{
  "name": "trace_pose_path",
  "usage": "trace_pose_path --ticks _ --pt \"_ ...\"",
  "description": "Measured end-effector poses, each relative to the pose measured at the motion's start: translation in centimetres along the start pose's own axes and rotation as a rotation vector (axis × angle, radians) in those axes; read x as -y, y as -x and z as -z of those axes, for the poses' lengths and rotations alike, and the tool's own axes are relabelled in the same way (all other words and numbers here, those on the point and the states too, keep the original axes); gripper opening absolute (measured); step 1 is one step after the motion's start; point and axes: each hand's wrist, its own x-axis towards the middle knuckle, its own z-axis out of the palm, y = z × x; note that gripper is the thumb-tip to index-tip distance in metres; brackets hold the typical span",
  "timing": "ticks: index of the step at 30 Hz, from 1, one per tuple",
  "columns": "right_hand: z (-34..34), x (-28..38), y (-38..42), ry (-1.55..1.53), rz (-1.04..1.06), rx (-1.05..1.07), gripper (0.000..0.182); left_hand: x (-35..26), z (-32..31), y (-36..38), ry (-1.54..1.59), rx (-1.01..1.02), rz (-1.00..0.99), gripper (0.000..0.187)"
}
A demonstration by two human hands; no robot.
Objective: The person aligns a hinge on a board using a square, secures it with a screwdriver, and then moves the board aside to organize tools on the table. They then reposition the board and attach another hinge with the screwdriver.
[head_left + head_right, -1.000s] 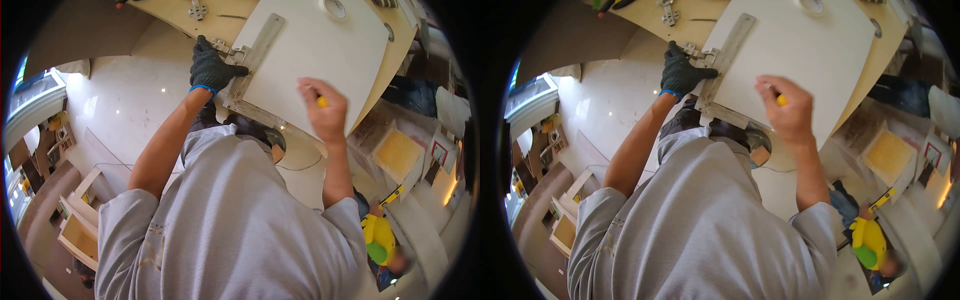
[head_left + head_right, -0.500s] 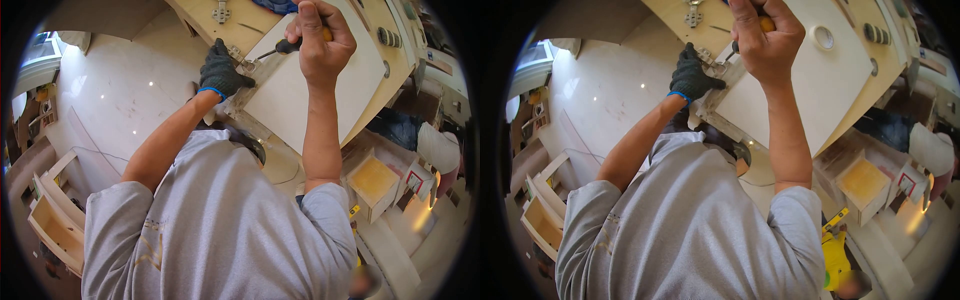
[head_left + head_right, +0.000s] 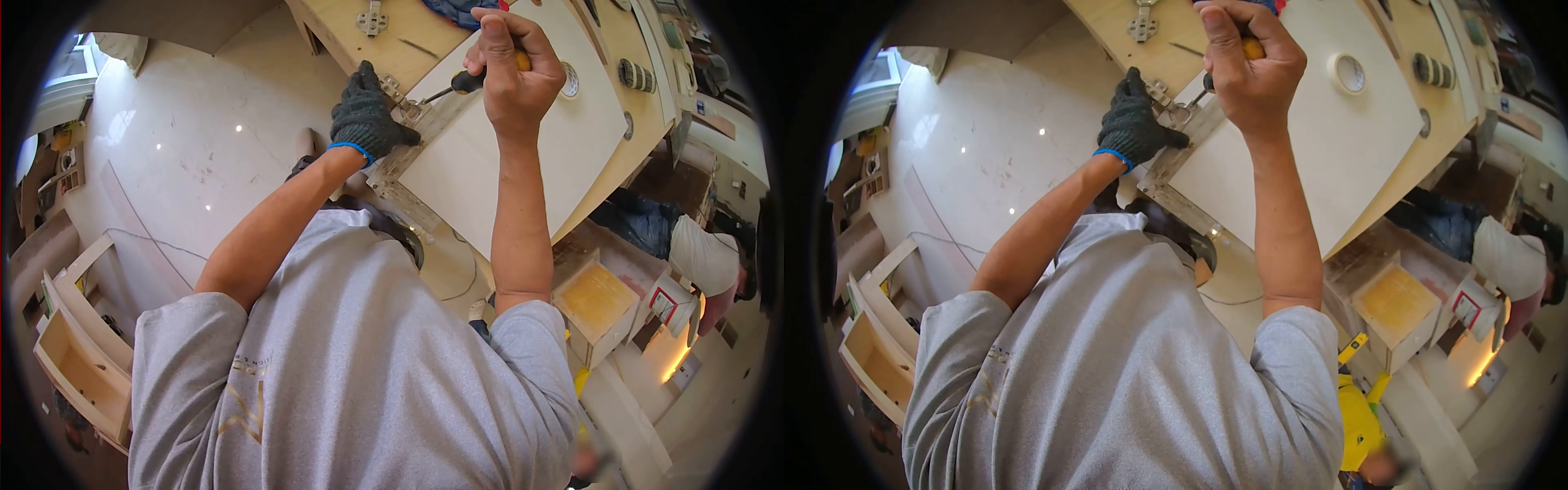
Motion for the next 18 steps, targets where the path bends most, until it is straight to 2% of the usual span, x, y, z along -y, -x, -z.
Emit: trace_pose_path --ticks 9,12,18 --pt "0.55 -0.2 -0.23 0.031 0.022 0.007 0.019 0.05 -0.12 -0.12 0.003 0.001 0.002 0.147" --pt "0.52 0.04 -0.38 0.067 0.126 0.054 0.022 0.14 -0.2 -0.11 0.006 -0.011 -0.002 0.146" --pt "0.45 0.26 0.27 0.06 0.134 0.046 0.024 0.11 -0.2 -0.11 0.007 -0.017 -0.001 0.146"
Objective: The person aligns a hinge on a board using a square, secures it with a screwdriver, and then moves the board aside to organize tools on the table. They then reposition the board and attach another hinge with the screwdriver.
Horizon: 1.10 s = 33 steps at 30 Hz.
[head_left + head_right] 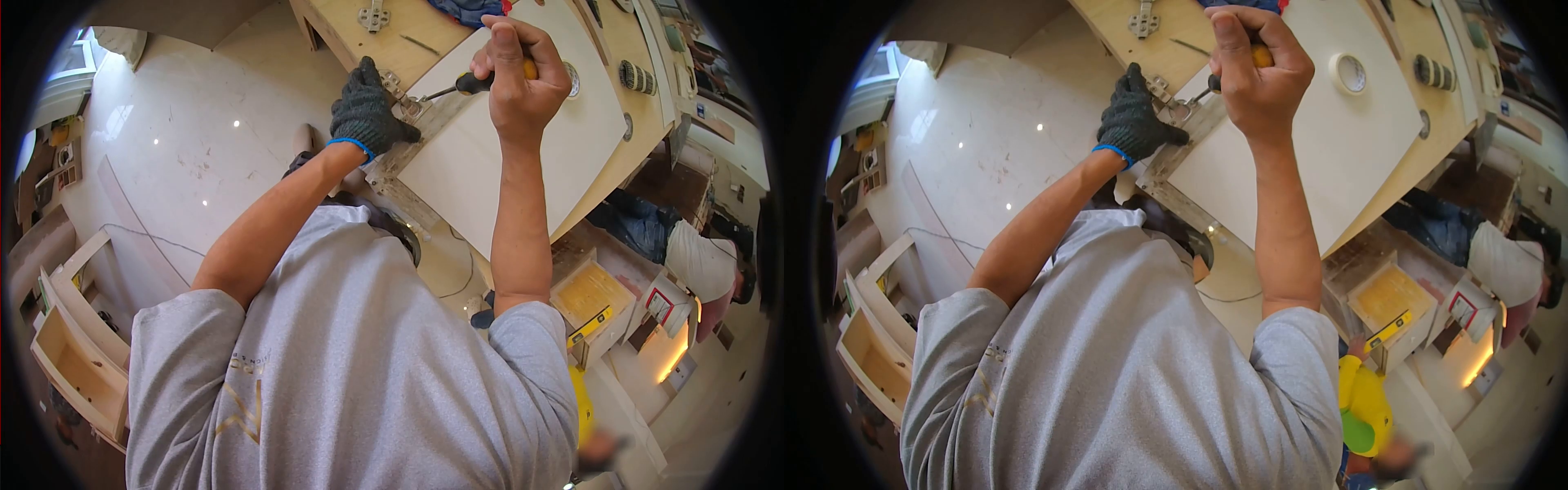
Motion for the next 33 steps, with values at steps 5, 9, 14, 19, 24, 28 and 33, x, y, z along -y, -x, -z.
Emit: trace_pose_path --ticks 5,9,14,19,24,28,33 --pt "0.3 2.6 0.3 0.258 -0.106 0.16 0.024 0.0 -0.1 0.1 -0.029 -0.019 -0.01 0.145" --pt "1.9 5.7 0.4 0.504 -0.086 0.484 0.042 0.0 -0.1 0.3 -0.044 -0.052 -0.022 0.145" --pt "2.1 7.0 1.1 0.704 -0.131 0.649 0.044 -0.1 -0.1 0.3 -0.057 -0.031 -0.015 0.146" --pt "2.2 6.1 0.8 0.977 0.13 0.524 0.043 -0.4 0.3 0.4 -0.056 -0.014 0.003 0.145" --pt "2.3 6.3 1.4 0.888 0.01 0.666 0.047 -0.1 -0.1 0.3 -0.054 -0.024 -0.013 0.144" --pt "1.5 7.3 1.6 1.072 0.121 0.569 0.047 -0.2 0.0 0.1 -0.065 -0.003 -0.006 0.145" --pt "2.8 6.6 1.5 0.93 0.013 0.658 0.049 -0.3 0.1 0.3 -0.066 -0.024 -0.012 0.145"
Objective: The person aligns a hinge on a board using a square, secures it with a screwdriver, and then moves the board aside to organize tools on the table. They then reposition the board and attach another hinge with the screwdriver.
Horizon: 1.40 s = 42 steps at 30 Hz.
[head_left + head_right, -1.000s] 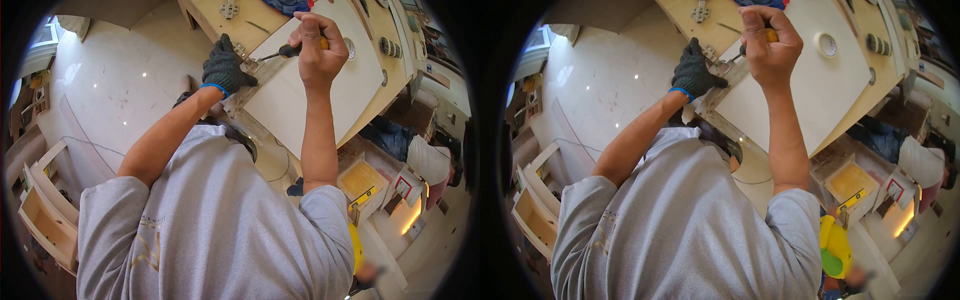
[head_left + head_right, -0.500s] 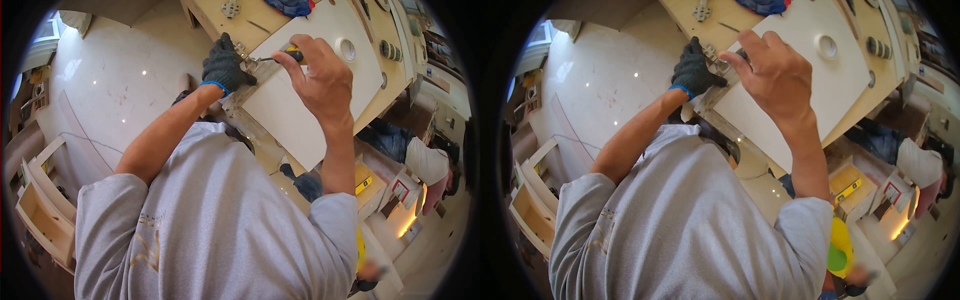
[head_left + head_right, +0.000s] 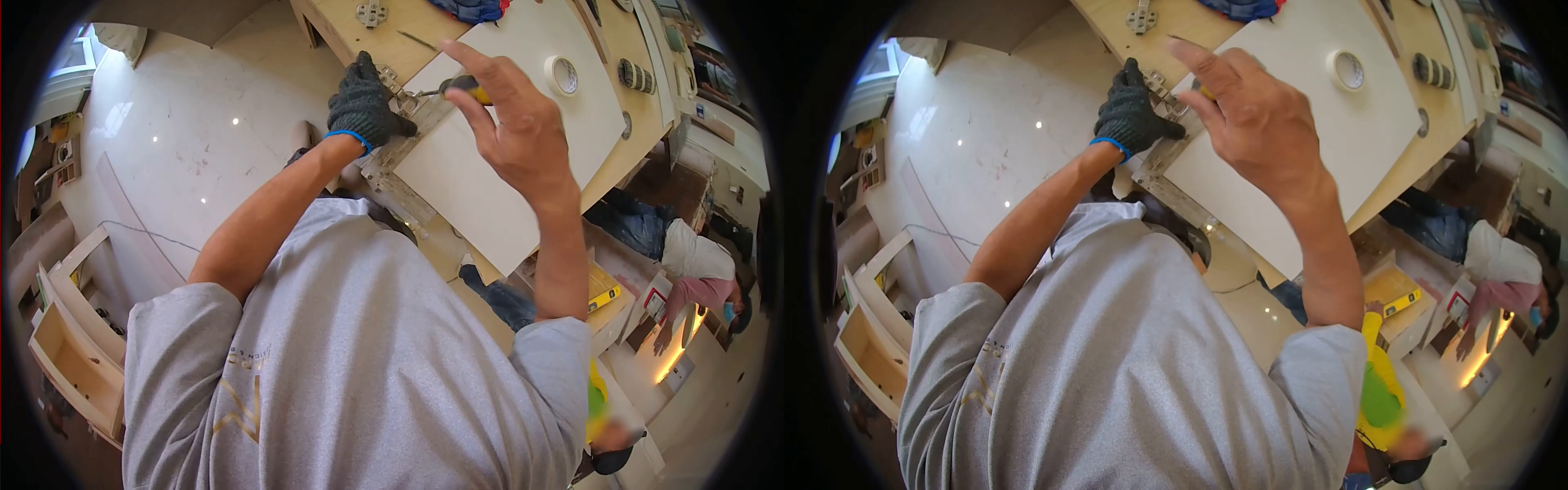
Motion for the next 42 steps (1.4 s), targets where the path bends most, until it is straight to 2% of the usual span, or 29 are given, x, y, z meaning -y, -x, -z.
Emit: trace_pose_path --ticks 1,3,5,8,11,14,16,18,20,23,25,27,29,32,35,38,42 --pt "-0.3 0.1 0.2 0.169 -0.042 0.019 0.049 0.1 -0.1 0.0 0.001 -0.007 -0.007 0.145" --pt "-0.2 0.3 0.1 0.266 -0.041 -0.021 0.048 0.0 -0.1 0.0 -0.005 -0.003 0.002 0.146" --pt "0.6 0.5 -0.6 0.119 0.049 -0.137 0.048 0.0 0.0 0.1 -0.003 0.003 0.003 0.146" --pt "2.0 0.0 -0.5 -0.115 0.046 0.108 0.047 -0.2 0.2 0.0 0.015 -0.002 0.002 0.146" --pt "1.5 1.9 -1.0 0.306 -0.341 0.295 0.051 0.0 0.0 0.3 0.015 0.006 0.001 0.147" --pt "1.8 1.8 -0.4 0.12 -0.029 -0.003 0.041 -0.1 0.4 0.4 0.023 0.018 0.003 0.146" --pt "2.6 1.1 -0.7 0.057 0.105 0.035 0.042 -0.3 0.5 0.3 0.014 -0.002 -0.001 0.146" --pt "2.3 0.7 -1.2 0.111 0.04 0.088 0.04 -0.2 0.2 0.2 0.018 -0.015 -0.012 0.146" --pt "1.2 0.7 -1.2 0.287 -0.229 0.148 0.036 0.1 0.2 0.3 0.021 -0.016 -0.014 0.146" --pt "2.7 2.4 -1.1 0.351 -0.215 0.244 0.029 0.2 0.3 0.3 0.031 -0.021 -0.034 0.146" --pt "3.2 1.4 -1.2 0.146 0.114 0.13 0.029 0.3 0.0 0.3 0.054 -0.042 -0.051 0.145" --pt "3.4 1.1 -1.6 0.088 0.187 0.161 0.031 -0.2 0.4 0.2 0.033 0.013 -0.017 0.145" --pt "3.4 1.7 -2.0 0.18 -0.009 0.328 0.033 -0.1 0.8 0.2 0.024 0.031 0.013 0.144" --pt "3.0 2.6 -3.3 0.445 -0.333 0.426 0.035 -0.4 0.6 0.1 0.034 0.028 0.002 0.144" --pt "4.5 0.4 -2.5 0.159 0.143 0.278 0.026 -0.3 1.2 0.3 0.06 0.044 0.011 0.145" --pt "4.8 0.2 -3.5 0.391 0.521 0.467 0.022 -0.3 1.1 0.5 0.054 0.059 0.021 0.145" --pt "4.8 2.0 -3.4 0.363 0.013 0.586 0.017 0.1 0.9 0.4 0.051 0.055 0.007 0.144"
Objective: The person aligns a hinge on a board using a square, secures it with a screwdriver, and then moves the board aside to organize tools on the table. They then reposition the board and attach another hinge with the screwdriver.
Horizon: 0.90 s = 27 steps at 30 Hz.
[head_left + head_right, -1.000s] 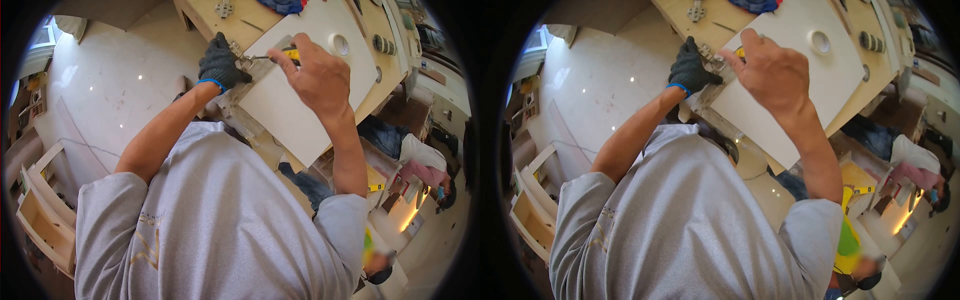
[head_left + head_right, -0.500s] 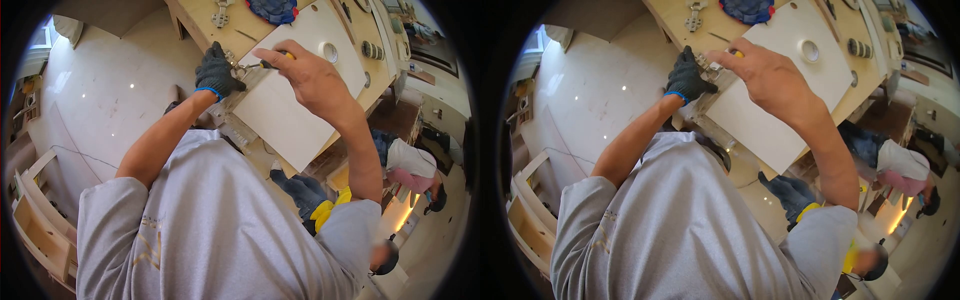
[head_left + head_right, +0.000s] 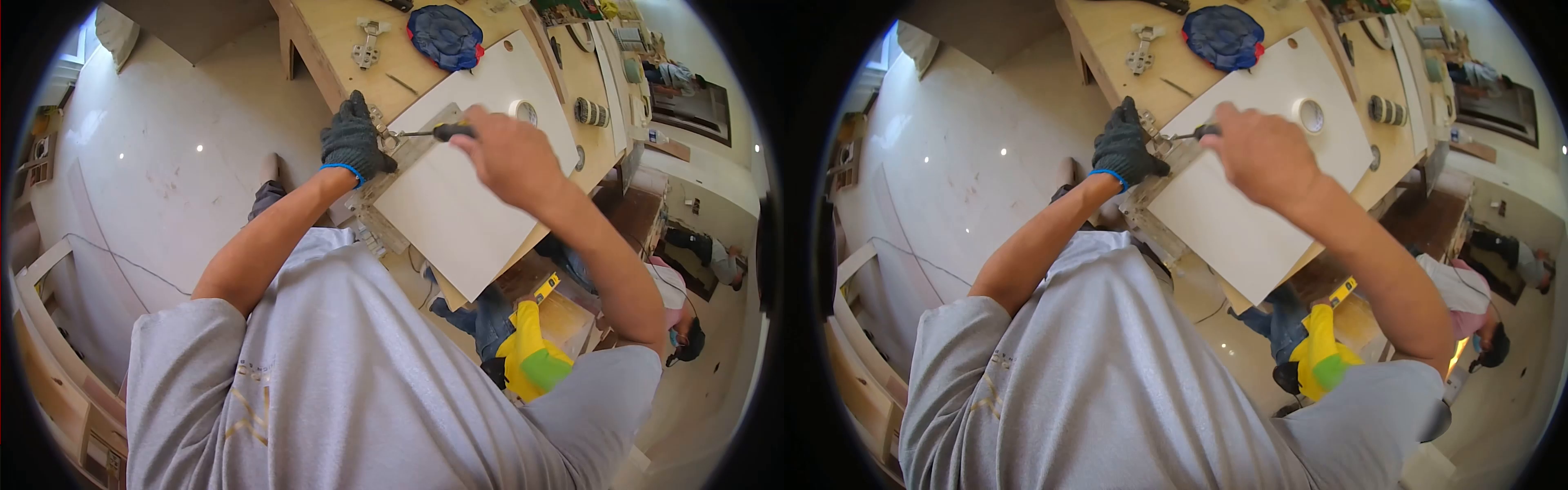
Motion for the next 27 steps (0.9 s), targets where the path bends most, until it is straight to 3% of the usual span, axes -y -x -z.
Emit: trace_pose_path --ticks 2,8,11,13,15,17,18,21,24,27 --pt "1.0 -1.5 -0.9 -0.002 -0.251 0.141 0.015 -0.3 0.1 0.0 0.004 0.015 -0.007 0.143" --pt "0.6 -3.3 -1.7 0.549 0.656 -0.058 0.028 0.4 -1.0 -0.2 0.02 -0.06 -0.014 0.14" --pt "0.6 -1.9 -1.5 0.171 0.01 0.236 0.04 0.4 -0.5 0.0 0.012 -0.035 0.001 0.14" --pt "-0.2 -3.7 -2.7 -0.148 -0.205 0.314 0.042 0.3 -0.5 -0.3 0.015 -0.042 -0.014 0.14" --pt "0.1 -4.0 -2.7 -0.139 -0.188 0.302 0.041 0.1 -0.1 -0.2 0.039 -0.035 -0.009 0.14" --pt "2.0 -0.9 -1.5 0.172 0.059 0.205 0.036 0.4 -0.2 0.0 0.055 -0.045 -0.002 0.14" --pt "1.9 -2.1 -1.9 0.39 0.291 0.3 0.039 0.6 -0.6 -0.1 0.058 -0.056 -0.011 0.14" --pt "1.1 -3.5 -2.4 0.605 0.626 0.112 0.039 0.4 -0.3 0.1 0.048 -0.033 -0.021 0.141" --pt "-0.3 -3.7 -3.2 -0.211 0.121 0.137 0.037 0.5 -0.2 0.0 0.035 -0.022 -0.008 0.14" --pt "2.3 -1.7 -4.6 -0.613 -0.592 0.502 0.036 0.3 0.0 0.0 0.03 -0.01 -0.02 0.14"
